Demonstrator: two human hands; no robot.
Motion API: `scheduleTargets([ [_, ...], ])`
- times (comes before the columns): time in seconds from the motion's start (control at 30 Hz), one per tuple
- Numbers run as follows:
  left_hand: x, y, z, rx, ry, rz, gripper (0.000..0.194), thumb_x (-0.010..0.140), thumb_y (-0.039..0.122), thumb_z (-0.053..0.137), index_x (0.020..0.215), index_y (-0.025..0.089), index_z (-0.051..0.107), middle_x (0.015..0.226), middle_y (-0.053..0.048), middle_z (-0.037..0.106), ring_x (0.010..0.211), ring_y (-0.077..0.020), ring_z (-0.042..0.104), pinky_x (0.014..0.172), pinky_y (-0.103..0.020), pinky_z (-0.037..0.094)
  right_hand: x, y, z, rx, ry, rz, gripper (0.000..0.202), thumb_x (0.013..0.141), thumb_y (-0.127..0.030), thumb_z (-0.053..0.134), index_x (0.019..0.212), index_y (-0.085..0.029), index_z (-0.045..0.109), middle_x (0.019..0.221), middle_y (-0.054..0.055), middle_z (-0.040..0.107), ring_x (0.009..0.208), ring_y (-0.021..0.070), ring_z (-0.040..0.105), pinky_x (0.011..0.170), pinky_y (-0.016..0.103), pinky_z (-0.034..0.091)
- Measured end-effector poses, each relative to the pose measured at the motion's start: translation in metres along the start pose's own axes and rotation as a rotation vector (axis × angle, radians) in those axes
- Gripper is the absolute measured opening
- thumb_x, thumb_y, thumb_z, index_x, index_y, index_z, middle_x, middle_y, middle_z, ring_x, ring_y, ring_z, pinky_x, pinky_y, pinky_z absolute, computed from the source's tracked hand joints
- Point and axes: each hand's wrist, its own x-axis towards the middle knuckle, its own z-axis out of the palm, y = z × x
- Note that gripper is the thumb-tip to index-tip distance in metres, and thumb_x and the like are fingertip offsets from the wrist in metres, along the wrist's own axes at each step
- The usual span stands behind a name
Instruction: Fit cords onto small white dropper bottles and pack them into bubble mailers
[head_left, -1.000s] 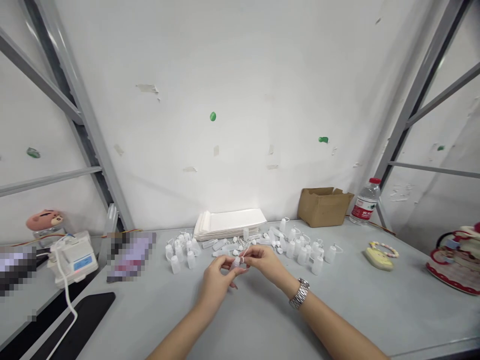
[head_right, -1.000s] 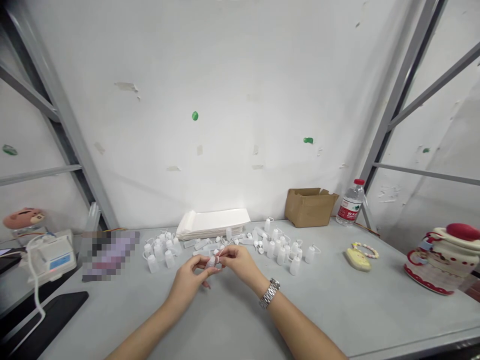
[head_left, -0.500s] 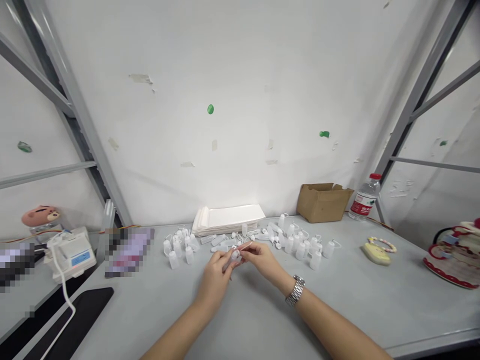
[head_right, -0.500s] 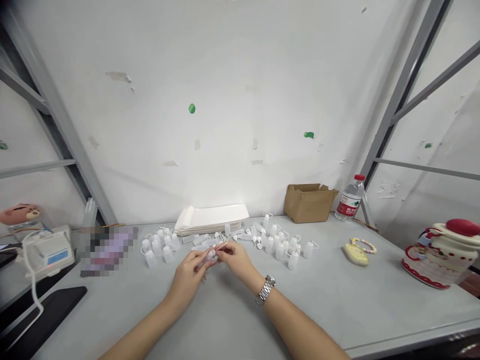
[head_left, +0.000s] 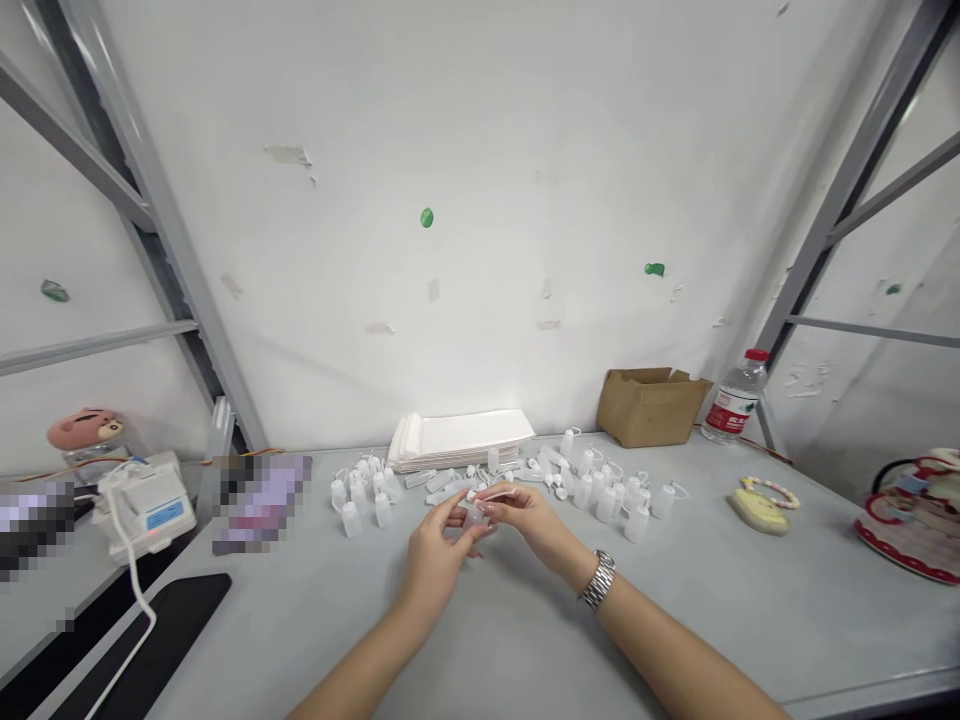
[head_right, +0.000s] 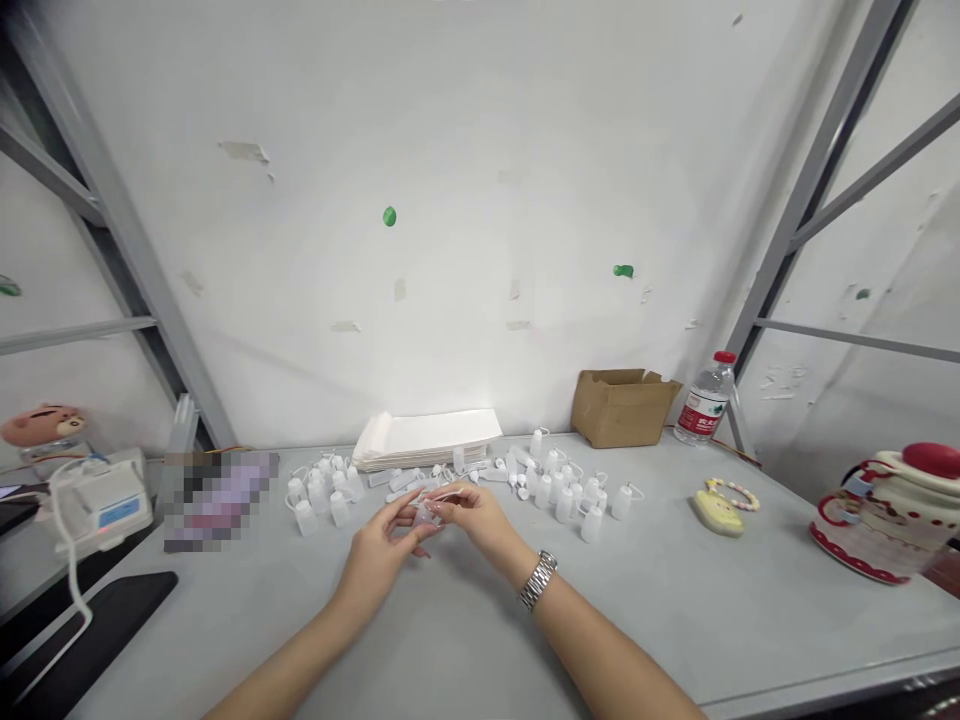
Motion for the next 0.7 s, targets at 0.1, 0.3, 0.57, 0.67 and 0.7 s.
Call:
scheduleTargets([
  [0.1,-0.0018,0.0048,-0.0001,-0.025,-0.017,-0.048,0.053,0.063,0.025,0.064,0.114,0.019,0.053,0.076,0.001,0.065,0.054,-0.0131,0.061,0.055,-0.027,0.053,0.0009,0.0012,-0.0005,-0.010,0.009,0.016,0.020,0.063,-0.034,0.071,0.076,-0.019,0.069,0.080,0.002,0.063,0.076,0.0156,0.055,0.069,0.027,0.044],
  [0.3,-0.0038,0.0080,-0.0003,0.027,-0.014,-0.041,0.073,0.064,0.022,0.064,0.130,0.026,0.033,0.075,0.003,0.068,0.048,-0.0112,0.060,0.054,-0.025,0.053,0.0021,0.0044,-0.0017,0.060,0.009,0.058,0.021,0.069,-0.037,0.066,0.070,-0.016,0.068,0.069,0.002,0.060,0.065,0.0114,0.051,0.064,0.025,0.041],
  [0.57,-0.0040,0.0010,0.0012,0.050,-0.010,-0.006,0.069,0.066,0.026,0.062,0.128,0.026,0.034,0.072,0.003,0.066,0.055,-0.0126,0.063,0.054,-0.025,0.053,0.0027,0.0061,-0.0007,0.074,0.009,0.096,0.023,0.062,-0.035,0.071,0.075,-0.016,0.068,0.074,0.003,0.062,0.065,0.0126,0.053,0.064,0.027,0.043],
  [0.67,-0.0043,0.0000,0.0007,0.058,-0.012,-0.002,0.069,0.066,0.029,0.062,0.128,0.026,0.034,0.073,0.003,0.066,0.058,-0.0137,0.063,0.054,-0.025,0.052,0.0026,0.0058,0.0000,0.079,0.018,0.105,0.023,0.059,-0.033,0.073,0.074,-0.016,0.068,0.082,0.004,0.062,0.070,0.0146,0.056,0.064,0.028,0.045],
  [0.7,-0.0045,0.0003,0.0004,0.059,-0.016,-0.001,0.068,0.066,0.030,0.062,0.128,0.026,0.034,0.073,0.003,0.066,0.057,-0.0136,0.063,0.054,-0.025,0.052,0.0025,0.0056,0.0003,0.075,0.024,0.109,0.023,0.058,-0.033,0.074,0.073,-0.016,0.068,0.084,0.004,0.062,0.072,0.0151,0.056,0.064,0.028,0.045],
])
